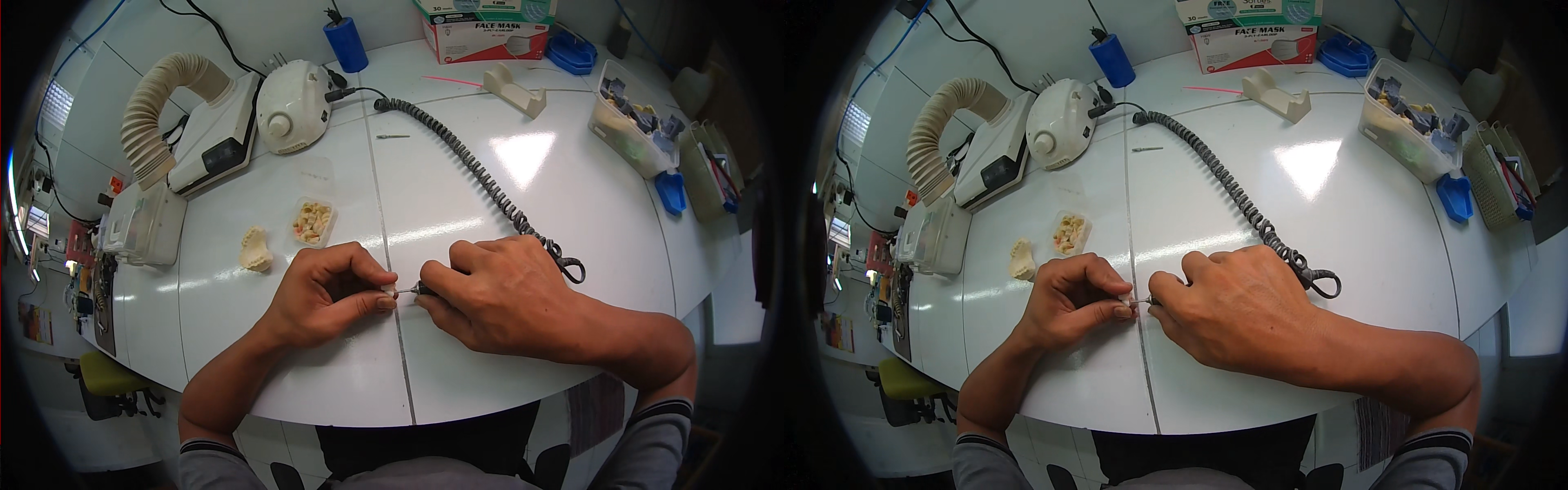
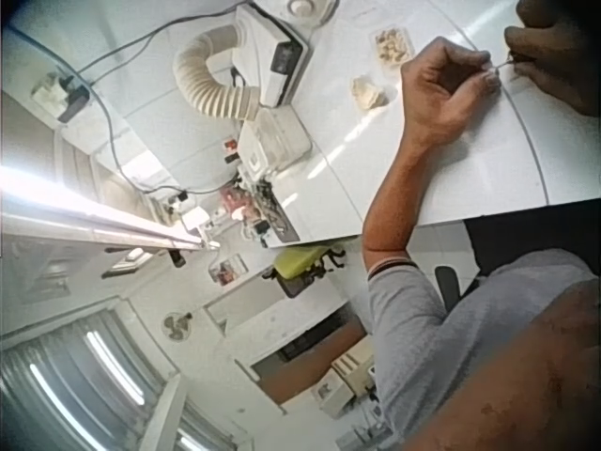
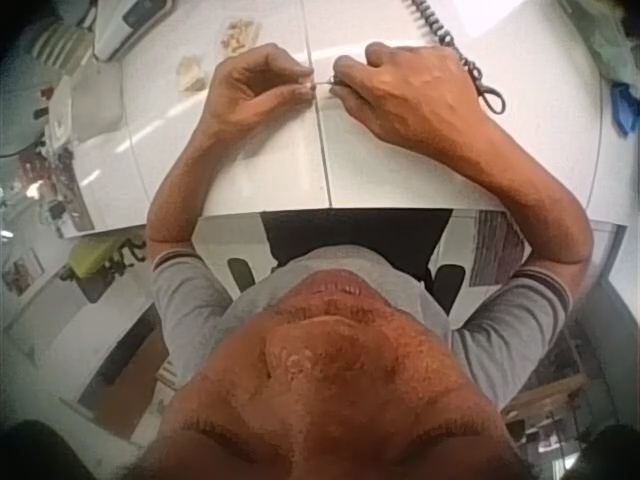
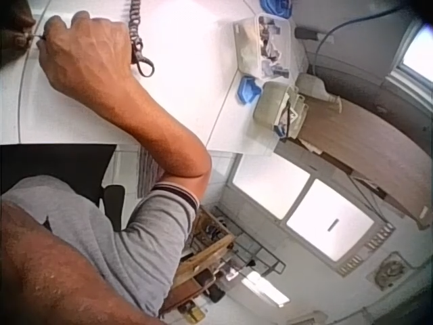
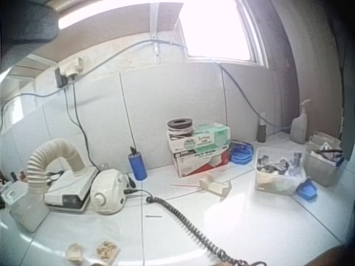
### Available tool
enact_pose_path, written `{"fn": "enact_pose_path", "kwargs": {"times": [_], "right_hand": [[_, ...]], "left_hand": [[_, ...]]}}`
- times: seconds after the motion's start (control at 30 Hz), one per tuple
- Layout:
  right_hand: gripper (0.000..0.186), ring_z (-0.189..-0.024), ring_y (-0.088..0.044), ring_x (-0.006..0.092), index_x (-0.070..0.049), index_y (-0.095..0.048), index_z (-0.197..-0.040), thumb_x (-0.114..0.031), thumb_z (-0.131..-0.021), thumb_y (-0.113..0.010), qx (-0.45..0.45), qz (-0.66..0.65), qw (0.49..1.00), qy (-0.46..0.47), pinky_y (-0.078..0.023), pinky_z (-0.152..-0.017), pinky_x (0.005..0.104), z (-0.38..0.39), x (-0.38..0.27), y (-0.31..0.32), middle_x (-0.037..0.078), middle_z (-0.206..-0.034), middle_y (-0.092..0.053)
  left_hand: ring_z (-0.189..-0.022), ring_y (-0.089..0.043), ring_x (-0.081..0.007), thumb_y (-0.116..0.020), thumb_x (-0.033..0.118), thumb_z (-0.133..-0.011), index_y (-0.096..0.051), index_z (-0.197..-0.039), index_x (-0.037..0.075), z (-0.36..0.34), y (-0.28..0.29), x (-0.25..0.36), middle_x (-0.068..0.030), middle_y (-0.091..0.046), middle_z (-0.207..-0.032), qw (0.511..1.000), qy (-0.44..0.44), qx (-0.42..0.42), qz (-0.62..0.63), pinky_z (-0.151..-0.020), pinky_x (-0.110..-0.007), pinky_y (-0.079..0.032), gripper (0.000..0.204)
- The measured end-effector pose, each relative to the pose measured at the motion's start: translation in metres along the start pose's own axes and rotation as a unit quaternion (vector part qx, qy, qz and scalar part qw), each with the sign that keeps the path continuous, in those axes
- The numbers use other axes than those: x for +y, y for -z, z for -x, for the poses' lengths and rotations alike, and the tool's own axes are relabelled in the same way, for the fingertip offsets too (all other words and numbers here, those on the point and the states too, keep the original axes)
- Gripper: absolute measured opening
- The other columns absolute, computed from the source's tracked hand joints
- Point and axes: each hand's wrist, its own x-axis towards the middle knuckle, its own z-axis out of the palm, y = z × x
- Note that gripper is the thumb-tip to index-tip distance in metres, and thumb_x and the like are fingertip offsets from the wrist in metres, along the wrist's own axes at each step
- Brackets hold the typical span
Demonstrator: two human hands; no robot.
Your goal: Refining a small dental prosthetic component using a hand-held rotary tool at a laboratory bench.
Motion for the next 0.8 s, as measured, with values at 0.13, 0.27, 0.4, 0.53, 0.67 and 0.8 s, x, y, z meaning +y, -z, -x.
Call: {"fn": "enact_pose_path", "kwargs": {"times": [0.13,0.27,0.4,0.53,0.67,0.8], "right_hand": [[0.028,-0.063,-0.074,0.0319,-0.004,-0.070,-0.092,-0.030,-0.099,-0.071,-0.009,-0.003,1.000,-0.016,-0.055,-0.050,0.0430,-0.0007,-0.0013,0.0023,0.015,-0.071,-0.068],[0.027,-0.062,-0.072,0.0314,-0.004,-0.070,-0.093,-0.030,-0.099,-0.070,0.026,0.005,1.000,0.009,-0.055,-0.050,0.0429,0.0010,0.0004,-0.0019,0.015,-0.071,-0.068],[0.028,-0.062,-0.072,0.0316,-0.003,-0.071,-0.094,-0.031,-0.099,-0.070,-0.003,-0.007,1.000,-0.008,-0.055,-0.051,0.0431,0.0001,-0.0004,-0.0013,0.015,-0.071,-0.068],[0.028,-0.062,-0.072,0.0313,-0.004,-0.071,-0.093,-0.031,-0.099,-0.070,-0.005,-0.006,1.000,-0.022,-0.055,-0.051,0.0436,-0.0008,-0.0019,0.0005,0.015,-0.071,-0.068],[0.028,-0.059,-0.071,0.0313,-0.003,-0.071,-0.093,-0.031,-0.099,-0.070,0.010,-0.012,1.000,-0.003,-0.053,-0.049,0.0442,0.0006,0.0012,-0.0008,0.015,-0.070,-0.067],[0.029,-0.053,-0.067,0.0314,-0.002,-0.071,-0.093,-0.031,-0.098,-0.069,0.006,-0.037,0.998,-0.041,-0.052,-0.047,0.0449,-0.0006,-0.0008,0.0043,0.015,-0.067,-0.066]], "left_hand": [[-0.100,-0.075,-0.0146,-0.077,-0.006,-0.095,-0.072,-0.110,-0.005,0.0000,0.0010,-0.0008,-0.0106,-0.076,-0.104,1.000,-0.001,-0.008,-0.018,-0.091,-0.029,-0.062,0.016],[-0.100,-0.075,-0.0146,-0.077,-0.006,-0.095,-0.072,-0.110,-0.005,-0.0007,0.0004,0.0007,-0.0107,-0.076,-0.104,1.000,-0.003,-0.006,-0.011,-0.091,-0.029,-0.062,0.015],[-0.099,-0.075,-0.0146,-0.076,-0.007,-0.096,-0.072,-0.110,-0.005,0.0000,0.0009,-0.0004,-0.0109,-0.076,-0.104,1.000,-0.006,0.000,-0.011,-0.091,-0.028,-0.062,0.015],[-0.100,-0.075,-0.0148,-0.076,-0.007,-0.095,-0.072,-0.110,-0.005,-0.0004,0.0018,-0.0016,-0.0111,-0.076,-0.104,1.000,-0.010,-0.014,-0.021,-0.092,-0.029,-0.062,0.015],[-0.101,-0.075,-0.0153,-0.074,-0.008,-0.096,-0.070,-0.111,-0.004,-0.0007,0.0029,-0.0004,-0.0112,-0.075,-0.105,1.000,-0.009,-0.014,-0.024,-0.093,-0.030,-0.062,0.016],[-0.103,-0.074,-0.0188,-0.070,-0.010,-0.098,-0.062,-0.111,0.000,-0.0012,0.0082,-0.0075,-0.0128,-0.073,-0.108,0.997,-0.050,-0.009,0.054,-0.093,-0.034,-0.063,0.018]]}}
